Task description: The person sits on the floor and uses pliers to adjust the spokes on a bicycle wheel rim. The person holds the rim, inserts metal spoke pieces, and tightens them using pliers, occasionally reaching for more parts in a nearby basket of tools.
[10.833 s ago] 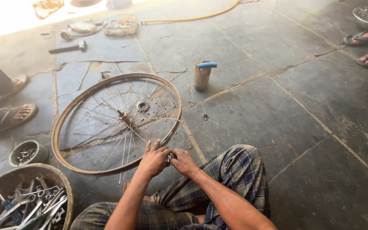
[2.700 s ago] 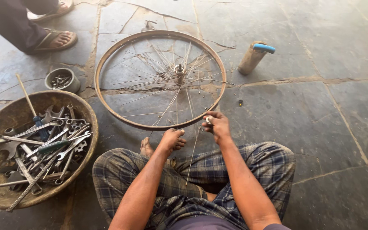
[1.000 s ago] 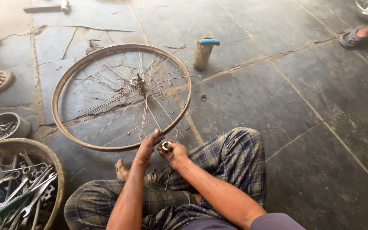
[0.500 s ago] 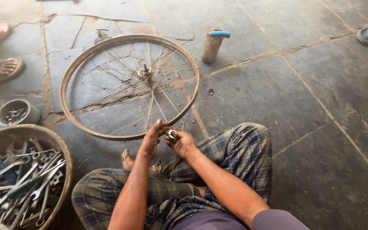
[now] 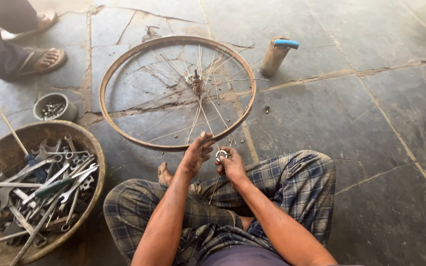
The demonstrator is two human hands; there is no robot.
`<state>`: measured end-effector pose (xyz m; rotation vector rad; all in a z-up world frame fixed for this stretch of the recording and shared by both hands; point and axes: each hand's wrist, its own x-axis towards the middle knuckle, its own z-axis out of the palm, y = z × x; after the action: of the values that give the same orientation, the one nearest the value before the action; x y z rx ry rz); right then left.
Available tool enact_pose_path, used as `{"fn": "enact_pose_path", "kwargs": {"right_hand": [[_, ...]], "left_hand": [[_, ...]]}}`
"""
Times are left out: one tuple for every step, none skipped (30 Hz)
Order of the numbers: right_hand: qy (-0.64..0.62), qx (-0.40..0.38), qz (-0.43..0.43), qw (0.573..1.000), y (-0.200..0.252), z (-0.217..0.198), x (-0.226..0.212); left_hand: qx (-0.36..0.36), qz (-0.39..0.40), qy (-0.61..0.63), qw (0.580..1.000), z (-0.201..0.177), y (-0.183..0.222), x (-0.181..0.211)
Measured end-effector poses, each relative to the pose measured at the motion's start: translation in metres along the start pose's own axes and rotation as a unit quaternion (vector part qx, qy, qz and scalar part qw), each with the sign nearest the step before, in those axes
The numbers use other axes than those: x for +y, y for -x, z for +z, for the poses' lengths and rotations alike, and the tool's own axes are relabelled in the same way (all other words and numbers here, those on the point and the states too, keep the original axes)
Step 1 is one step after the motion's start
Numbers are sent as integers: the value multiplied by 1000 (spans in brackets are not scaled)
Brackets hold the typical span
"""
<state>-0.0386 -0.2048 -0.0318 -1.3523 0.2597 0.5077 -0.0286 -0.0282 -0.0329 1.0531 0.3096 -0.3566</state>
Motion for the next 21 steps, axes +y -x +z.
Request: {"fn": "enact_pose_path", "kwargs": {"right_hand": [[2,6,-2,1000,-1,0,2],[-88,-6,72,993,-2,-4,5],[-178,-20,143,973,-3,-9,7],[-265,-33,212,940,-5,-11,9],[-222,-48,191,955,-5,-9,14],[-178,-63,170,967,-2,-7,20],[-132,-77,149,977,0,-6,24],[-123,-62,145,980,-3,-5,24],[-114,-46,143,982,-7,-4,25],[-105,-30,141,984,-8,-4,27],[-112,-27,134,984,-11,-4,25],[-118,-23,127,985,-13,-5,20],[-123,-22,122,985,-16,-3,16],[-149,-22,110,983,-18,-1,11],[-173,-21,98,980,-20,0,5],[-198,-20,87,976,-21,2,1],[-219,-39,85,971,-23,4,-3],[-239,-58,83,966,-25,5,-5],[-261,-76,80,959,-26,8,-7],[-268,-78,84,957,-26,9,-7],[-277,-80,86,954,-25,11,-6]], "left_hand": [[-4,4,9,1000,0,1,2],[-9,8,19,1000,2,4,3],[-6,18,21,1000,4,7,6],[-4,29,23,999,6,10,9],[-2,39,25,999,7,12,12],[3,52,31,998,7,13,16],[9,63,38,997,7,14,18],[14,74,46,996,7,14,18],[17,76,53,996,6,13,17],[21,78,61,995,4,11,17],[24,83,68,994,2,8,19],[29,80,59,995,1,7,18],[36,78,50,995,1,7,16],[42,76,41,995,0,6,14],[46,78,35,995,0,5,13],[50,80,28,995,0,4,12],[52,82,23,995,0,3,11],[54,85,22,995,0,4,10],[55,87,21,994,-1,4,10],[56,89,19,994,-1,5,11],[58,87,14,994,-1,5,11]]}}
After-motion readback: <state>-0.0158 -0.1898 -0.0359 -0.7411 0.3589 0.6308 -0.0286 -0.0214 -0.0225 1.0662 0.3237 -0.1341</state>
